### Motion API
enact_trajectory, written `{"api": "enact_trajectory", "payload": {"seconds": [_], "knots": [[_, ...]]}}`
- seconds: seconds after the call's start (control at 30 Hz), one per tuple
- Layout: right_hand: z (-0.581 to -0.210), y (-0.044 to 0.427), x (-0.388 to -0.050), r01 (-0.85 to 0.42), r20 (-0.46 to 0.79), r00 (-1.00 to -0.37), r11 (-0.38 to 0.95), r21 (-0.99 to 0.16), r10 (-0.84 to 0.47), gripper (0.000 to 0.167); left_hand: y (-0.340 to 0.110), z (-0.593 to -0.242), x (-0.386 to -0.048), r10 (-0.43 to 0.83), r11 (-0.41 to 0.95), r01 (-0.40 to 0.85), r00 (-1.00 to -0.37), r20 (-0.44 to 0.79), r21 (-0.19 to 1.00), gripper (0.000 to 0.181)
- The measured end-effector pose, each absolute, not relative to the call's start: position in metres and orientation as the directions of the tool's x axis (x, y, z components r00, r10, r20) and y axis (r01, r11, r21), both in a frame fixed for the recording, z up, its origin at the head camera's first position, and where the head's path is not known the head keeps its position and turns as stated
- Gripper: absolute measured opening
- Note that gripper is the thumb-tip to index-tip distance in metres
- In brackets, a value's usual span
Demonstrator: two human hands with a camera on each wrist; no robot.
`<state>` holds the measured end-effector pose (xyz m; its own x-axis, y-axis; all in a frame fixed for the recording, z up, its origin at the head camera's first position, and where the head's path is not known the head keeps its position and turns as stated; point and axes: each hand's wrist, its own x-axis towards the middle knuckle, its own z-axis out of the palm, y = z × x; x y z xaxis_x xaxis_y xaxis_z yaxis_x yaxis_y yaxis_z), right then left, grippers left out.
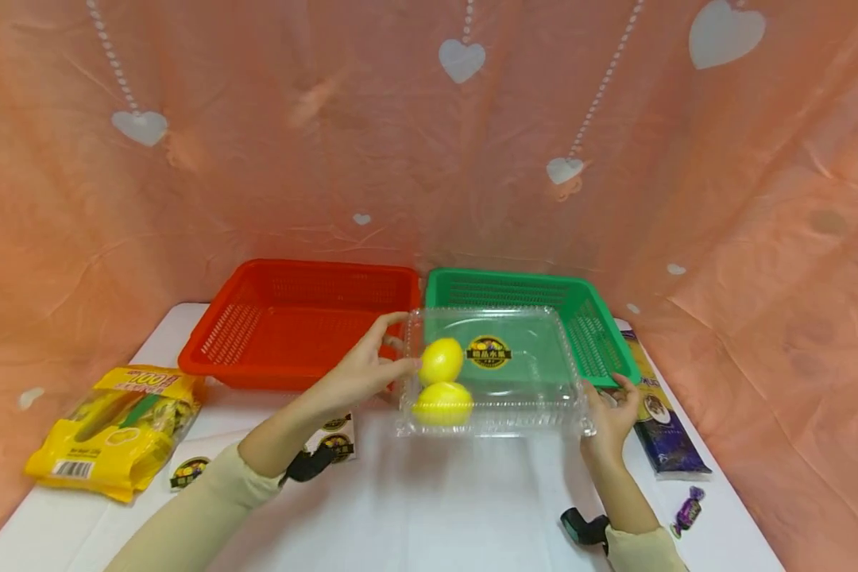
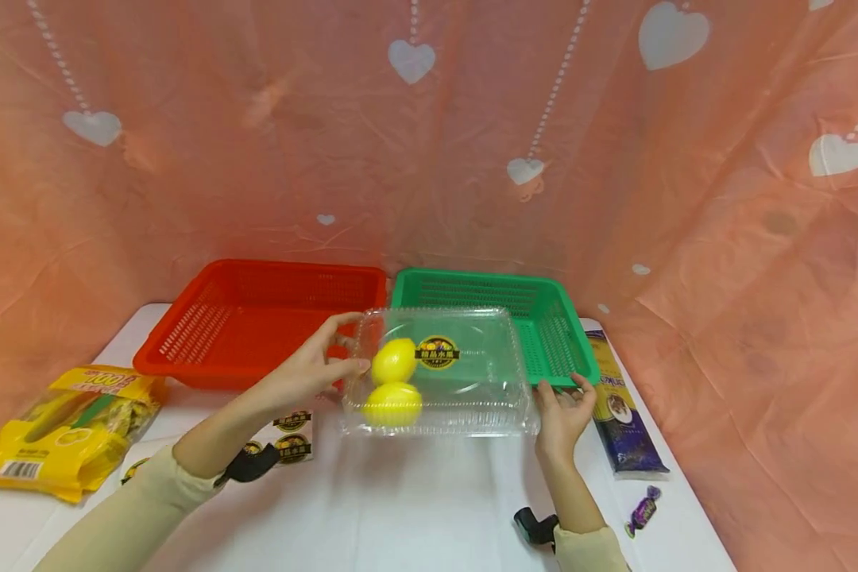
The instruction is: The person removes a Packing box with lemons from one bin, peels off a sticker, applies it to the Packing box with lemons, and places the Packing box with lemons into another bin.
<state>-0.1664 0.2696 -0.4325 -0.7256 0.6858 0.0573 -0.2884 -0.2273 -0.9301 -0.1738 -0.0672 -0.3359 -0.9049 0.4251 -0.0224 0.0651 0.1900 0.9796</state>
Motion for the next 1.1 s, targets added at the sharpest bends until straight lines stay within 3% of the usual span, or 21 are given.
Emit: {"api": "enact_trajectory", "payload": {"seconds": [0.3,0.53,0.8,1.1], "knots": [[-0.431,0.266,-0.17,-0.255,0.012,-0.777,-0.297,-0.92,0.63,0.044,-0.016,-0.321,-0.256,0.445,0.091,-0.031,-0.893,-0.069,0.995,0.079],[-0.434,0.267,-0.17,-0.245,0.018,-0.781,-0.28,-0.928,0.624,0.042,0.012,-0.321,-0.297,0.468,0.123,-0.043,-0.878,-0.096,0.991,0.08],[-0.433,0.273,-0.165,-0.255,0.025,-0.779,-0.279,-0.926,0.627,0.04,0.04,-0.332,-0.32,0.509,0.173,-0.112,-0.84,-0.186,0.979,0.082],[-0.433,0.272,-0.166,-0.261,0.04,-0.787,-0.272,-0.926,0.616,0.041,0.055,-0.338,-0.33,0.465,0.258,-0.226,-0.823,-0.326,0.939,0.081]]}}
